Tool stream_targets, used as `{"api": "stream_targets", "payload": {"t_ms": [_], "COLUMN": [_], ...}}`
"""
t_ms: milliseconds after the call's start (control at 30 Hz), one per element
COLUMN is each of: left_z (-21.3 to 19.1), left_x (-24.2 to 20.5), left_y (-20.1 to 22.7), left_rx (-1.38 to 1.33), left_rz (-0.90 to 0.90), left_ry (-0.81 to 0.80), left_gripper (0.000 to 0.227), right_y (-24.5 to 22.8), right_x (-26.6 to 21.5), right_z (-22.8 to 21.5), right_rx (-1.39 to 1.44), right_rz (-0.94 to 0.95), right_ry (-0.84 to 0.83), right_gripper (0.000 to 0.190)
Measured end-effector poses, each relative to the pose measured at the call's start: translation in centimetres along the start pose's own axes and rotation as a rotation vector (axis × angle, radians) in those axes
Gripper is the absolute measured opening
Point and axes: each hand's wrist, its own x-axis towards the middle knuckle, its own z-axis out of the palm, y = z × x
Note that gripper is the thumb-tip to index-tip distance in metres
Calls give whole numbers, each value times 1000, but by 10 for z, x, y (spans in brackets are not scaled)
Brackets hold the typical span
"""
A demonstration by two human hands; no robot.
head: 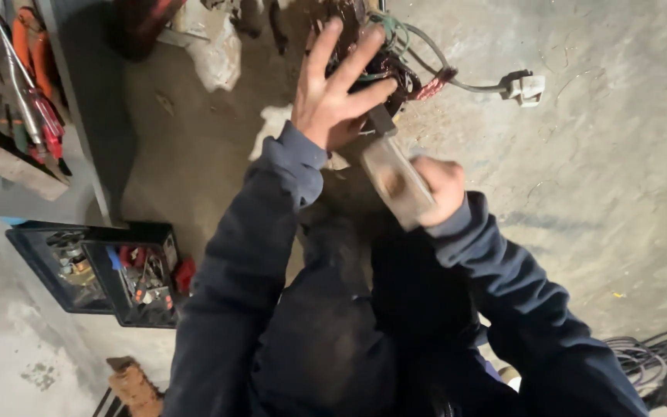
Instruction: The person sits on the workshop floor and dismantles an electric motor. They hammer the motor housing with a mallet, pull burnt copper windings and wires out of the stator by hand, and use a punch to drive out parts, setting removed components aside on the floor.
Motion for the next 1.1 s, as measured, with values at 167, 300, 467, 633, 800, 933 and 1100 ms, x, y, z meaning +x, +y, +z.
{"api": "stream_targets", "payload": {"t_ms": [167, 300, 467, 633, 800, 933, 1100], "left_z": [-4, -8, -2, -3, -18, -12, 9], "left_x": [-1, 6, 0, 2, 15, 11, 3], "left_y": [3, 6, 10, 14, 21, 21, 17], "left_rx": [-10, -64, -79, -5, 34, 27, -9], "left_rz": [26, 5, 7, -50, -36, -114, -174], "left_ry": [68, 51, -7, 45, 78, 126, 97], "left_gripper": [39, 58, 63, 67, 57, 48, 51], "right_y": [12, 37, 50, 45, 53, 43, 4], "right_x": [-13, -18, -26, -44, -37, -30, -30], "right_z": [5, 12, 26, 24, 22, 32, -3], "right_rx": [98, -60, -3, -62, 176, 30, 8], "right_rz": [-192, 114, 315, 245, -92, 144, 52], "right_ry": [-38, 27, 30, 16, 49, 77, 17], "right_gripper": [17, 28, 28, 18, 17, 16, 15]}}
